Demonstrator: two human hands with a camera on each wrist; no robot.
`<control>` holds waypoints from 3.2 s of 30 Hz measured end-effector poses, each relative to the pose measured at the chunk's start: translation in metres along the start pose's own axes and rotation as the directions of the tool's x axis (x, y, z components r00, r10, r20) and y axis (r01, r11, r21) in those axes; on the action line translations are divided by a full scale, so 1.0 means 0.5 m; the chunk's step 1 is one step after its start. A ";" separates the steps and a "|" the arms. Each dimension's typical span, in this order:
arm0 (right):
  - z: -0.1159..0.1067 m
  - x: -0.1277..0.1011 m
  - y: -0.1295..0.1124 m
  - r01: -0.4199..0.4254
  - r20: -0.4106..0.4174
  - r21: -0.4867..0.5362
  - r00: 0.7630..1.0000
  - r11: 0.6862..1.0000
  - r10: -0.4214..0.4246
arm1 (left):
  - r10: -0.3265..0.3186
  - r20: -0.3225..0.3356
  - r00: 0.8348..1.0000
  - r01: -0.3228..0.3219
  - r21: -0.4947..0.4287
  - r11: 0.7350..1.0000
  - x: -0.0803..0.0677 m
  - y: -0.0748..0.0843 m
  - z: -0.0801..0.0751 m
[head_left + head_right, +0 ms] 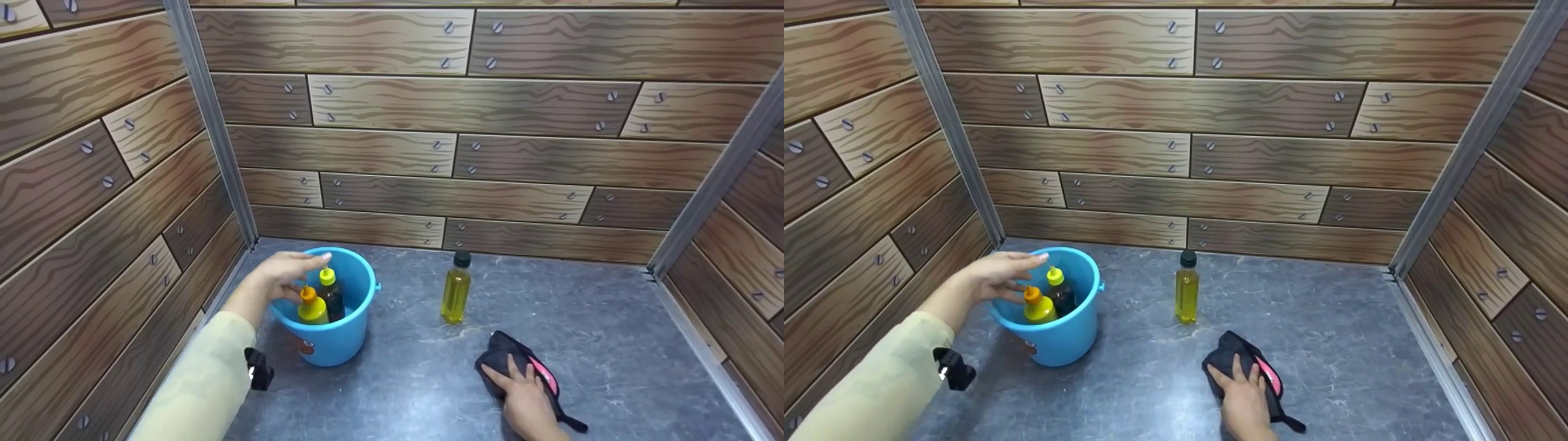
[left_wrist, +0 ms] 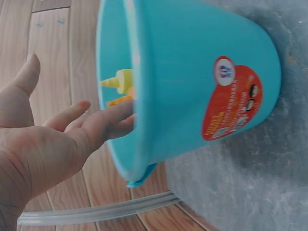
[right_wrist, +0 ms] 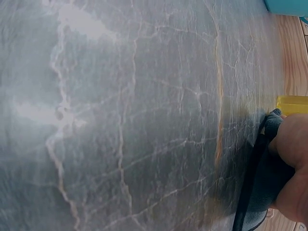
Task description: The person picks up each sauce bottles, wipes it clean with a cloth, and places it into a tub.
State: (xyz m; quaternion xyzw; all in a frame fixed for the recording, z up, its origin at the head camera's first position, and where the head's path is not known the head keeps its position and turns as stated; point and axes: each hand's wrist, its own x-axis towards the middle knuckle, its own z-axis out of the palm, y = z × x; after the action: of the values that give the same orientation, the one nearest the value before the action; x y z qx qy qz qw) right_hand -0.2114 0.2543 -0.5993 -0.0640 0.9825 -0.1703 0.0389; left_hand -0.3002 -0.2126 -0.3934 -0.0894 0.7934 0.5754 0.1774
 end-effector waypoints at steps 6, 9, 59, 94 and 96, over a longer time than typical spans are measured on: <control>-0.001 -0.003 0.000 0.002 -0.007 -0.006 1.000 1.000 -0.002 | 0.090 0.036 0.995 -0.087 -0.057 0.995 -0.021 0.042 -0.015; -0.003 -0.001 -0.002 -0.007 0.004 -0.005 1.000 1.000 0.007 | 0.170 0.052 0.984 -0.164 -0.103 0.981 -0.031 0.065 -0.015; -0.042 0.002 0.032 -0.042 0.060 0.043 0.997 0.998 0.039 | 0.454 0.096 0.886 -0.448 -0.085 0.890 0.182 0.105 0.478; -0.043 0.004 0.031 -0.030 0.060 0.018 0.998 0.999 0.029 | 0.402 0.062 0.914 -0.392 -0.124 0.911 0.200 0.070 0.498; -0.043 0.005 0.032 -0.033 0.067 0.021 0.997 0.999 0.031 | 0.393 0.072 0.917 -0.381 -0.133 0.915 0.196 0.066 0.494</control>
State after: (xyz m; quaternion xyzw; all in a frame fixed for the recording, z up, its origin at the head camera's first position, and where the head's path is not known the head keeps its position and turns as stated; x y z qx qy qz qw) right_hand -0.2175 0.2758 -0.5848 -0.0534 0.9797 -0.1782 0.0749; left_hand -0.3578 0.0373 -0.4697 0.0873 0.7509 0.6480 0.0928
